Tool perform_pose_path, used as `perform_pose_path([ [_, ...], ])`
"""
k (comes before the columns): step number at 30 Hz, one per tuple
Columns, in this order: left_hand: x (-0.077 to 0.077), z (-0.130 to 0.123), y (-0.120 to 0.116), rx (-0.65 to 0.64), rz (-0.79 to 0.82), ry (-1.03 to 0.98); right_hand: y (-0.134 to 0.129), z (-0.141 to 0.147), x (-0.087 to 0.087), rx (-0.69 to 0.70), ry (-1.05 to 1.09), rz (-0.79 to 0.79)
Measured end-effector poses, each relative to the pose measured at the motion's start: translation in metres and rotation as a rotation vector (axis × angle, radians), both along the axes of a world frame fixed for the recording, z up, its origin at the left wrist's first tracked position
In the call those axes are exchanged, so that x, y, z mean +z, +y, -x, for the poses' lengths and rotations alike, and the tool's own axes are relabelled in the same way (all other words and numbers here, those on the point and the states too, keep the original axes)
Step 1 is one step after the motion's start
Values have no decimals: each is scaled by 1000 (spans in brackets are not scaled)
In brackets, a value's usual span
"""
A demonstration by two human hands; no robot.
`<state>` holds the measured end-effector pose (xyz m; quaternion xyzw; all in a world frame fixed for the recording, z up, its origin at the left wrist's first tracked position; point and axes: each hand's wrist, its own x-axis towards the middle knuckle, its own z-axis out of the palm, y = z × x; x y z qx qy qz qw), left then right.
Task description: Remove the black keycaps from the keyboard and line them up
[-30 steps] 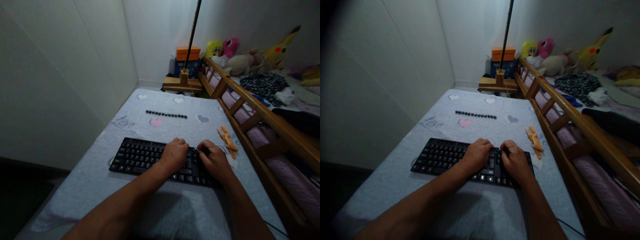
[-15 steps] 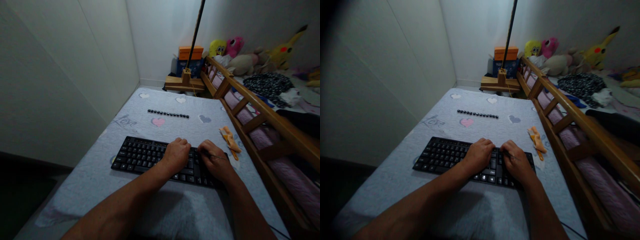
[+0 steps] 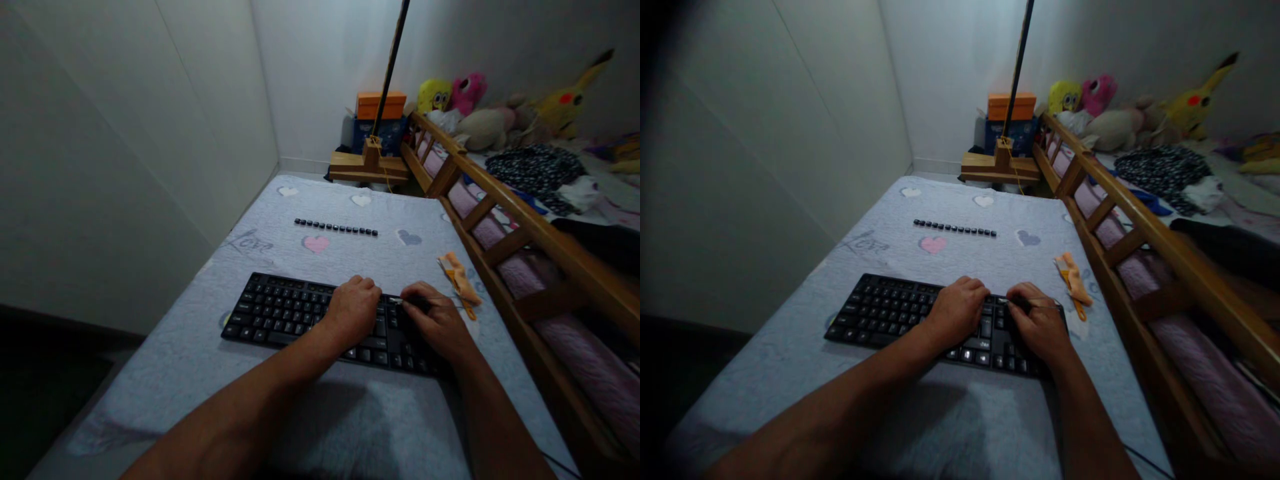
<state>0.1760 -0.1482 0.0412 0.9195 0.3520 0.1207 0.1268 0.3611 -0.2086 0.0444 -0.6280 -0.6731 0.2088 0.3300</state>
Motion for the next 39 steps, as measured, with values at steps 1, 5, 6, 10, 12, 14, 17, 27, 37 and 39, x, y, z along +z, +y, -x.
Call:
perform_pose_path([
  [1,0,0,0,0,-1,-3,0,0,1,5,13,4],
  [5,-1,0,0,7,-4,-3,2,-1,6,53,47,36],
  [6,-1,0,0,6,-8,-1,4,-1,7,73,50,47],
  [10,-1,0,0,3,-29,-4,8,1,10,108,42,56],
  [12,-1,-1,0,5,-36,-10,8,1,10,115,42,49],
  [14,-2,-1,0,4,-42,-15,8,0,10,131,45,49],
  [17,-2,-1,0,3,-48,-14,7,0,11,158,40,56],
  [27,-1,0,0,8,-36,-4,5,1,6,124,-28,6],
  [37,0,-1,-1,12,-19,2,7,1,4,-50,-47,36],
  [39,1,-1,-1,12,-15,6,7,0,4,-57,-56,41],
])
